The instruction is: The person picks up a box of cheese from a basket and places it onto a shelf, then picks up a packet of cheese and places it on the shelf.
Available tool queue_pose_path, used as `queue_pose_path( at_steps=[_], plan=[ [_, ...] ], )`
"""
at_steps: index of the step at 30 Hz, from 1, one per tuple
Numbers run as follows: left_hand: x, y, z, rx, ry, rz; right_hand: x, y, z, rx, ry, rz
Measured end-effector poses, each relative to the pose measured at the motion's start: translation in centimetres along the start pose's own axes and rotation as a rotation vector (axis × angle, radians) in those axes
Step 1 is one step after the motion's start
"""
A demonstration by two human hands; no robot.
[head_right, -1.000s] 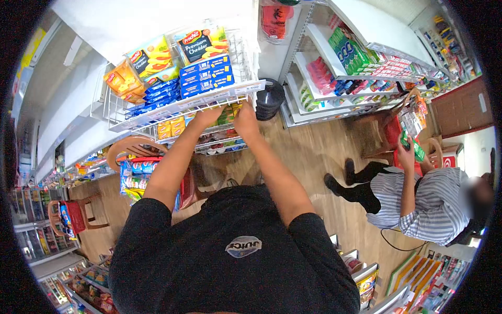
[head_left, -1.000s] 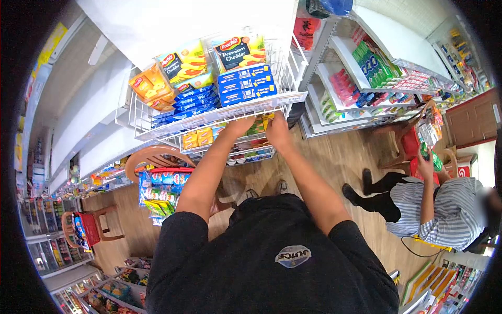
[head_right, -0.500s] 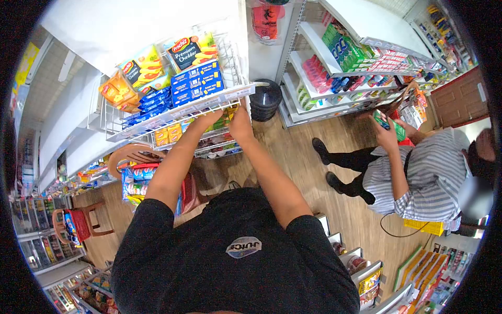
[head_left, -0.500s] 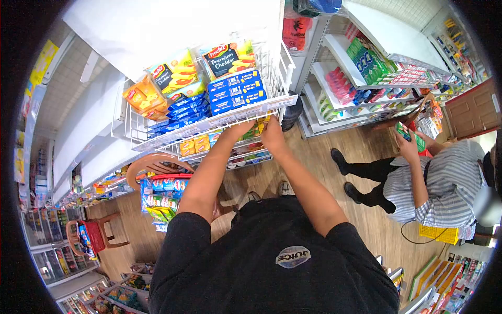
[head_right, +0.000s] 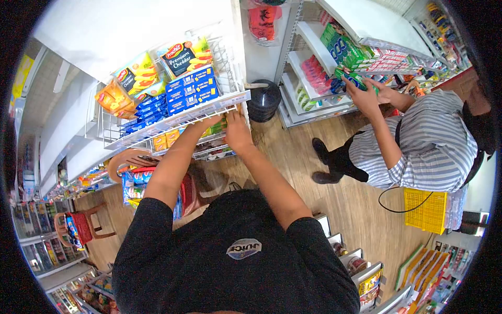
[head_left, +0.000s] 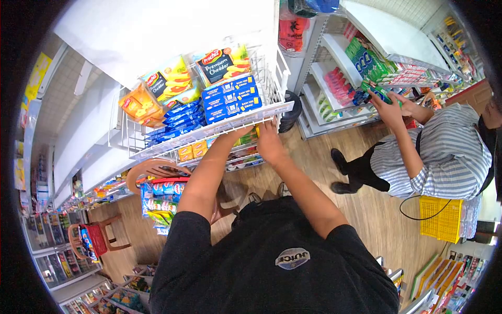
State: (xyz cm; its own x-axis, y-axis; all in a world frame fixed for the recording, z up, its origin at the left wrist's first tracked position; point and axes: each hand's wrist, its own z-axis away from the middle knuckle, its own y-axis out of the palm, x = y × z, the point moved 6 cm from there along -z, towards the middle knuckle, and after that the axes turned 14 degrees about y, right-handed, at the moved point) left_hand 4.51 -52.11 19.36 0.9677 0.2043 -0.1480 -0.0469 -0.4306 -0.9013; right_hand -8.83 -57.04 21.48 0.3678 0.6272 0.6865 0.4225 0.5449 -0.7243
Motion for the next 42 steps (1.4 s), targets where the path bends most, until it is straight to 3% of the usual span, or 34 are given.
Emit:
queue_pose_path(
  at_steps=[2, 3, 5, 10, 12, 15, 18, 21, 23, 26, 30, 33, 42],
  plan=[
    [0.3, -0.1, 0.2, -0.056, 0.022, -0.044, 0.9, -0.3, 0.2, -0.175, -0.131, 0.128],
    [0.5, 0.2, 0.4, 0.021, 0.016, -0.089, 0.9, -0.4, 0.1, -0.172, -0.13, 0.127],
    [0.3, 0.0, 1.6, -0.015, 0.009, -0.102, -0.1, 0.5, -0.5, 0.072, 0.01, 0.078],
    [0.0, -1.8, 1.5, -0.034, -0.018, 0.05, -0.1, 0.9, -0.9, 0.104, 0.052, 0.147],
    [-0.1, -1.2, 1.2, 0.11, -0.158, 0.124, -0.5, 1.5, -1.0, 0.147, 0.067, 0.179],
    [-0.5, -0.9, 1.1, 0.035, -0.189, 0.17, -0.3, 2.3, -1.2, 0.082, 0.023, 0.246],
    [0.5, 2.0, 1.1, 0.073, -0.127, 0.167, -1.0, 2.9, -1.4, 0.07, 0.094, 0.218],
    [-0.4, 1.1, 0.8, 0.18, -0.165, 0.166, -1.1, 3.0, -1.0, 0.079, 0.028, 0.284],
    [-1.3, -0.1, 0.5, 0.141, -0.162, 0.159, -0.6, 2.4, 0.1, -0.021, -0.138, 0.411],
    [-2.0, -0.8, -0.2, 0.17, -0.079, 0.112, -1.0, 2.3, 1.9, 0.005, -0.206, 0.464],
    [-2.6, -1.2, 0.2, 0.133, -0.148, 0.104, -0.4, 1.3, 4.0, -0.041, -0.229, 0.469],
    [-3.2, -1.2, -0.2, 0.167, -0.073, 0.061, -0.2, 0.8, 4.3, -0.044, -0.198, 0.369],
    [-3.5, 0.3, 2.4, 0.162, -0.23, 0.09, 0.2, -0.7, 5.4, -0.002, -0.158, 0.328]
  ],
)
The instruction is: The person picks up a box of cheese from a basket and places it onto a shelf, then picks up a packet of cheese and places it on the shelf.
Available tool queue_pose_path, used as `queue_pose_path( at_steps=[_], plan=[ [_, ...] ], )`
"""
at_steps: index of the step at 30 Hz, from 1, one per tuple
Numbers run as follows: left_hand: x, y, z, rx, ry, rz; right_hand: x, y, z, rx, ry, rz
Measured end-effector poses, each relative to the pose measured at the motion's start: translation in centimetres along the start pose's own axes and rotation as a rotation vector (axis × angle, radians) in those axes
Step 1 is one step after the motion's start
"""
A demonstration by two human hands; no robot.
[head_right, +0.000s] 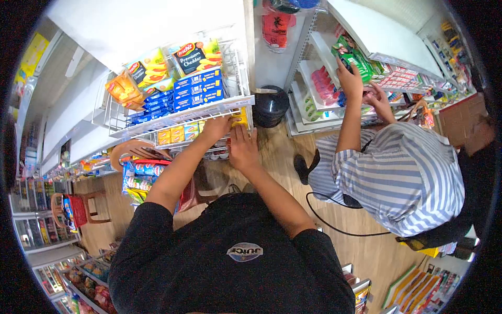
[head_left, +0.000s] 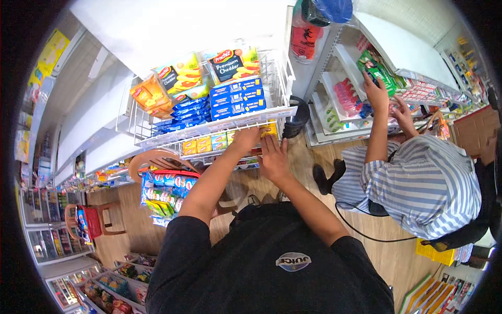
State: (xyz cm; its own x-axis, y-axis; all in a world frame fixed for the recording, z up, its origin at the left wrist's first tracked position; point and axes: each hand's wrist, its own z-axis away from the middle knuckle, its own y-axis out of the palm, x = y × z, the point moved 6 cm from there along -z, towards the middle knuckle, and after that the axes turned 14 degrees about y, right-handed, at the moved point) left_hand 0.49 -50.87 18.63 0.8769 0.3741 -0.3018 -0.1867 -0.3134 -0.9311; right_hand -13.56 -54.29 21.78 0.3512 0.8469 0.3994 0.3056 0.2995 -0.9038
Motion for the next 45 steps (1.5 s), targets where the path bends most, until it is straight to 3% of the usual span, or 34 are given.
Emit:
queue_pose_path(
  at_steps=[1, 2, 8, 10, 12, 14, 16, 23, 25, 26, 28, 30, 32, 38, 42, 45],
  plan=[
    [0.3, 0.7, 0.0, 0.126, -0.118, 0.016, -0.1, 0.2, 0.1, 0.021, 0.008, 0.017],
    [0.0, 0.4, 0.2, 0.119, -0.133, 0.017, -0.1, 0.4, 0.2, 0.042, 0.014, 0.034],
    [-2.5, -2.5, 1.2, 0.098, -0.021, -0.002, -1.0, 2.1, 0.5, 0.188, 0.034, 0.118],
    [-3.8, -4.1, 3.1, -0.001, -0.057, 0.085, -1.2, 2.0, 0.8, 0.185, 0.013, 0.101],
    [-4.5, -4.6, 4.6, -0.16, 0.083, -0.132, -0.9, 1.5, 0.8, 0.179, -0.004, 0.082],
    [-4.6, -4.2, 6.0, -0.174, 0.026, -0.056, -0.8, 0.9, 1.0, 0.194, 0.003, -0.004],
    [-5.0, -5.4, 7.6, -0.319, 0.004, -0.099, -0.8, 0.7, 1.4, 0.18, -0.005, -0.04],
    [-3.5, -5.1, 9.1, -0.289, 0.011, -0.11, -0.1, -0.7, 1.2, 0.075, -0.018, -0.032],
    [-1.1, -5.4, 8.9, -0.413, -0.021, 0.012, 0.4, -1.1, 0.7, 0.022, -0.048, -0.069],
    [-0.3, -5.5, 8.8, -0.414, -0.022, 0.013, 0.7, -1.3, 0.5, -0.033, -0.078, -0.108],
    [1.6, -5.2, 9.0, -0.257, -0.174, -0.274, 1.2, -0.8, 0.1, -0.025, -0.088, -0.092],
    [2.0, -5.7, 9.3, -0.189, -0.189, -0.217, 1.4, -0.4, -0.1, -0.02, -0.098, -0.073],
    [1.5, -6.4, 9.6, -0.207, -0.123, -0.246, 1.1, 0.8, -0.2, 0.118, -0.039, 0.0],
    [1.9, -5.3, 8.9, -0.074, -0.149, -0.097, 0.0, 0.3, 0.2, -0.01, 0.02, 0.072],
    [-0.9, -4.2, 7.5, -0.131, 0.098, -0.133, 0.0, 0.4, 0.5, -0.009, 0.016, 0.11],
    [-1.4, -4.0, 7.4, -0.137, 0.08, -0.152, -0.3, 0.6, 0.2, 0.083, 0.054, 0.132]
  ],
)
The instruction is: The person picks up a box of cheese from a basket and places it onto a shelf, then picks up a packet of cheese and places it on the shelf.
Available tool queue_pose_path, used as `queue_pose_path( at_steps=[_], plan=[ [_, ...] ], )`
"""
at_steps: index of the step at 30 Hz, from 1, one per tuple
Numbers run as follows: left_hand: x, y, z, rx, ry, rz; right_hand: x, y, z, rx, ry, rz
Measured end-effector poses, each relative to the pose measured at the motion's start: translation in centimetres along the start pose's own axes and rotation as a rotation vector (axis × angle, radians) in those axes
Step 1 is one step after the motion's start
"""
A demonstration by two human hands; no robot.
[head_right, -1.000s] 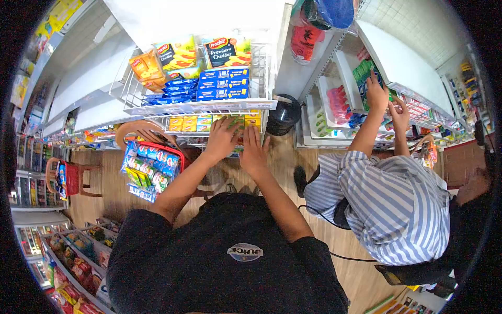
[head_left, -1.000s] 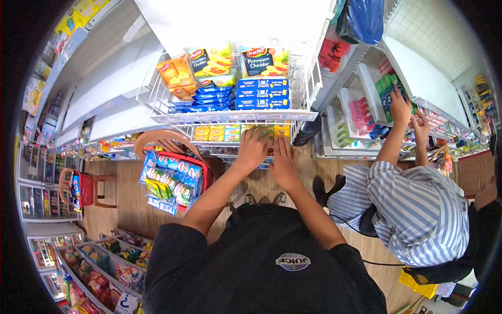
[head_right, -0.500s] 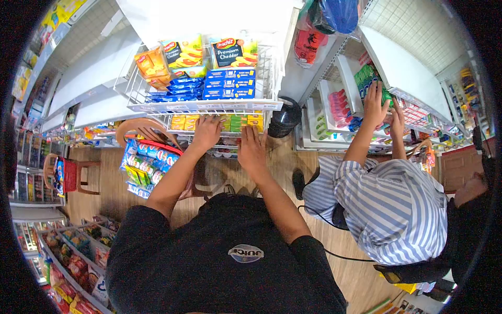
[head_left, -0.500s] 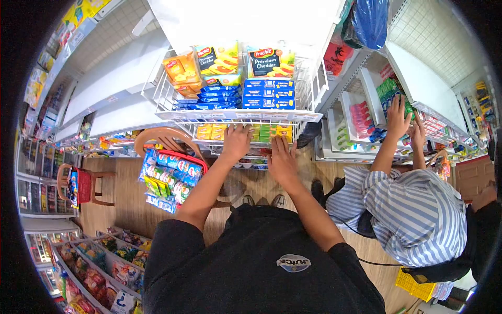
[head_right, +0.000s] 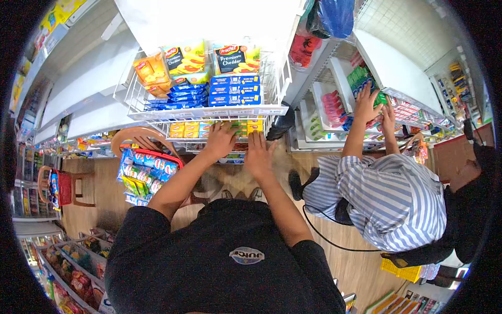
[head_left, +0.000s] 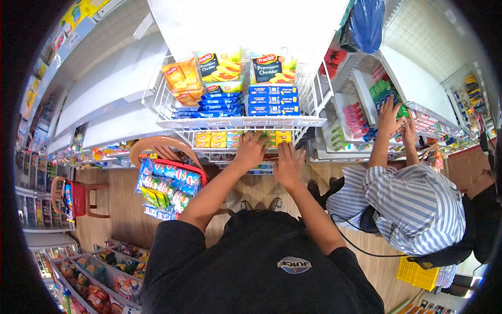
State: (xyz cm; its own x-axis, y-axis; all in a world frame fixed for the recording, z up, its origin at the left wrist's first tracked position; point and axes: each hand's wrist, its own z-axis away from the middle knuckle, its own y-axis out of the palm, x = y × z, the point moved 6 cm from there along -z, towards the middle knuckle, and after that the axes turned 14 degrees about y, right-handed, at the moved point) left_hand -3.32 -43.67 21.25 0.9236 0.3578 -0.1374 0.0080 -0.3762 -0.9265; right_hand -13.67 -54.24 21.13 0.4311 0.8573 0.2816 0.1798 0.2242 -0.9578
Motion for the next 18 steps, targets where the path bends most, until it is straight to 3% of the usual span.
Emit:
queue_pose_path(
  at_steps=[6, 9, 11, 13, 15, 18],
  plan=[
    [2.1, 0.7, -1.7, 0.053, -0.098, 0.047, 1.4, -1.1, -0.5, -0.016, 0.023, 0.025],
    [3.1, 0.6, -1.9, 0.106, -0.075, 0.116, 3.0, -1.5, -0.8, -0.031, -0.092, -0.018],
    [3.4, -0.9, -1.7, 0.216, -0.128, 0.324, 3.3, -0.1, -1.0, 0.03, -0.107, -0.009],
    [5.8, -1.1, -0.1, 0.271, -0.178, 0.276, 3.2, 0.2, -1.0, 0.019, -0.117, 0.01],
    [8.9, -2.0, 2.3, 0.073, -0.313, 0.153, 3.1, 0.1, -1.1, 0.008, -0.126, 0.029],
    [10.9, -3.3, 4.7, 0.133, -0.247, 0.045, 4.8, -1.8, -1.9, -0.056, -0.193, -0.114]
  ],
)
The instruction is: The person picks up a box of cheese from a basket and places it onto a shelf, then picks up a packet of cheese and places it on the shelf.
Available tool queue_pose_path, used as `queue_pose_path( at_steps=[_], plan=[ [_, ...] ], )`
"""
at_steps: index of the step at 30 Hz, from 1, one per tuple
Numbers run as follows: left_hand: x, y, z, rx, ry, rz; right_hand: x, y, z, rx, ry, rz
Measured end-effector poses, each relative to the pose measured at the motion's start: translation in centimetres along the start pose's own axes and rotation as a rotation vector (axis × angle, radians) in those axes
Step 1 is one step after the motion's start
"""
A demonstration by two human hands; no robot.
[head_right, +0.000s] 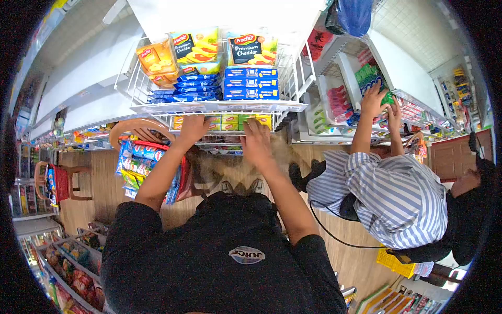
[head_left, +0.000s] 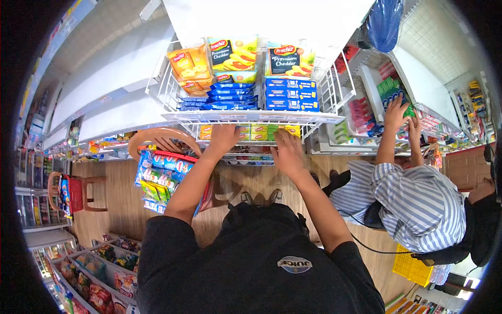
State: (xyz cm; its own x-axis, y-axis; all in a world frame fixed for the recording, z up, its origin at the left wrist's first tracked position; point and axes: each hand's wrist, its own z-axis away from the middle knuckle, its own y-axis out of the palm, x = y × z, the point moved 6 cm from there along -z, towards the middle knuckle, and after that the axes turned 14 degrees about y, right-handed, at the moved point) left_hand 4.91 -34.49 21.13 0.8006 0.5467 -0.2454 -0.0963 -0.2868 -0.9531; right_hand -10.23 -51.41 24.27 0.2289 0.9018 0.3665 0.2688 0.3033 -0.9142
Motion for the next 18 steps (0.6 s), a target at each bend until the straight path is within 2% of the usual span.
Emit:
queue_pose_path(
  at_steps=[5, 7, 9, 10, 13, 15, 18],
  plan=[
    [-0.3, -0.9, 1.3, -0.082, 0.131, -0.018, 3.6, 3.7, -3.5, 0.065, -0.041, -0.142],
    [-0.8, -2.0, 1.4, -0.284, 0.186, 0.023, 4.2, 5.5, -5.1, 0.119, -0.022, -0.151],
    [-0.3, -1.8, 1.6, -0.225, 0.137, -0.002, 3.7, 7.9, -7.0, 0.108, 0.05, -0.131],
    [0.1, -1.6, 1.6, -0.232, 0.136, -0.008, 4.0, 8.2, -7.6, -0.021, -0.044, -0.172],
    [1.5, -0.7, 2.1, -0.232, 0.111, -0.012, 5.3, 7.2, -8.5, 0.073, 0.032, -0.147],
    [1.6, -0.7, 2.1, -0.219, 0.134, 0.024, 4.0, 9.8, -9.3, 0.014, -0.013, -0.149],
    [1.7, 0.0, 2.1, -0.121, 0.057, -0.002, 3.6, 10.9, -9.7, 0.102, -0.013, -0.063]
  ],
)
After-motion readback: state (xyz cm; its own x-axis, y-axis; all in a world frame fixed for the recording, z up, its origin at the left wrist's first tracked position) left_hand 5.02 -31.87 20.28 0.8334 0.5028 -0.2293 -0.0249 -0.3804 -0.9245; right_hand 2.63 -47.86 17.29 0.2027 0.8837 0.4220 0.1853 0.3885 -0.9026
